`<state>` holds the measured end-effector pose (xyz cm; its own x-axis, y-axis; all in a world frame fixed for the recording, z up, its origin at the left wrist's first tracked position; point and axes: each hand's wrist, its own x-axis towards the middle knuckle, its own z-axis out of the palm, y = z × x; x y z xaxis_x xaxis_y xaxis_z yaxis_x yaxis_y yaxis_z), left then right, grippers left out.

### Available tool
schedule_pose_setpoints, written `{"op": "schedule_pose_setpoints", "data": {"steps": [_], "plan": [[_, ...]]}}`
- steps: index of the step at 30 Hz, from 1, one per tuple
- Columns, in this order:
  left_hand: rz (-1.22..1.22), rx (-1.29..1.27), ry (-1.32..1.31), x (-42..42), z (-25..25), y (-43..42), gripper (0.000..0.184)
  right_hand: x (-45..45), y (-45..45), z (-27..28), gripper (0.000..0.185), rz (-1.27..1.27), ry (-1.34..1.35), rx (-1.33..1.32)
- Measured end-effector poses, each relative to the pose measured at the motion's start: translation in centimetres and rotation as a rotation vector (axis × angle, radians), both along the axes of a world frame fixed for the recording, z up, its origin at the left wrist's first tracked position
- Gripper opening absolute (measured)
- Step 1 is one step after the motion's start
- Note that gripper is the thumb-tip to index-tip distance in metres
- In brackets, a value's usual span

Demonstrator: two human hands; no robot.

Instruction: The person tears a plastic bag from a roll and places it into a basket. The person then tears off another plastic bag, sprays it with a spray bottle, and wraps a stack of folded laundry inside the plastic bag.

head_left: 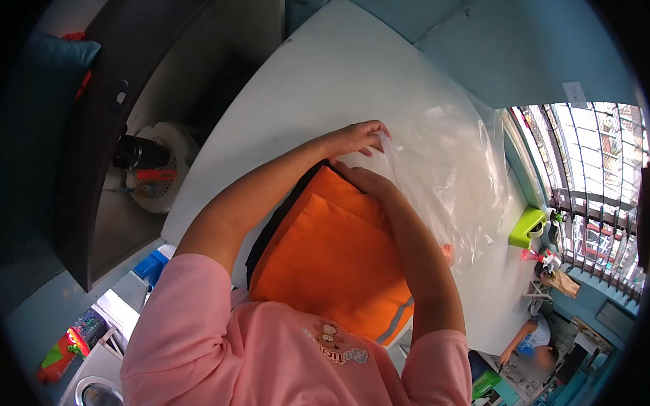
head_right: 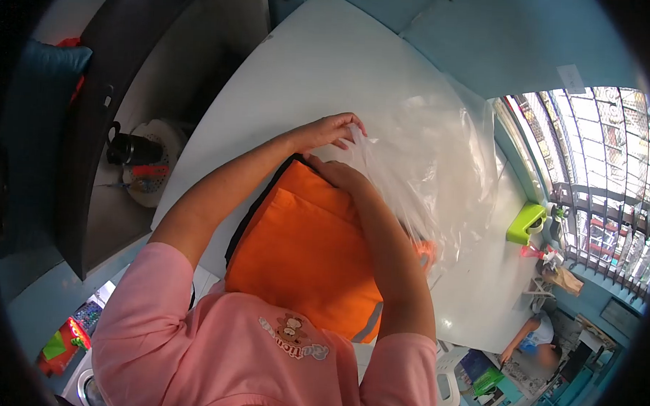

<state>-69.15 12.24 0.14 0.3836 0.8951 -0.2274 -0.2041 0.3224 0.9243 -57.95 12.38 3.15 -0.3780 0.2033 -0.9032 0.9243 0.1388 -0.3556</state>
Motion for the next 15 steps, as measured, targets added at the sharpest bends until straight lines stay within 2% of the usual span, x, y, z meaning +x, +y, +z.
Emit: {"op": "schedule_pose_setpoints", "data": {"steps": [1,3,5,7,8,10,11,13,14,15], "plan": [[0.002,0.124,0.083,0.0,-0.2,0.1,0.022,0.0,-0.1,-0.2,0.067,-0.002,0.0,0.001],[-0.022,0.07,0.14,-0.4,-0.4,0.0,0.02,0.0,-0.2,-0.4,0.076,-0.115,-0.057,-0.084],[-0.044,0.015,0.198,-0.7,-0.3,-0.1,0.019,0.2,-0.3,0.0,0.077,-0.142,-0.013,-0.124],[0.003,0.324,0.612,-0.8,-1.0,-0.3,0.021,0.3,-0.7,1.1,0.077,-0.168,0.03,-0.162],[0.007,0.327,0.61,-0.8,-1.4,-0.6,0.021,0.5,-0.9,1.7,0.077,-0.187,0.086,-0.2],[0.099,0.551,0.916,-0.8,-1.7,-1.2,0.018,0.9,-1.3,2.9,0.078,-0.199,0.138,-0.235],[0.107,0.551,0.916,-0.7,-2.0,-1.3,0.018,1.0,-1.5,3.5,0.074,-0.162,0.12,-0.186],[0.333,0.888,0.881,-0.8,-2.7,-1.4,0.016,1.5,-2.0,4.0,0.07,-0.117,0.104,-0.132],[0.342,0.89,0.886,-0.8,-3.0,-1.5,0.016,1.8,-2.2,4.1,0.066,-0.11,0.104,-0.078],[0.249,0.453,0.357,-0.8,-2.6,-2.0,0.014,2.1,-2.5,4.3,0.062,-0.102,0.104,-0.025]]}}
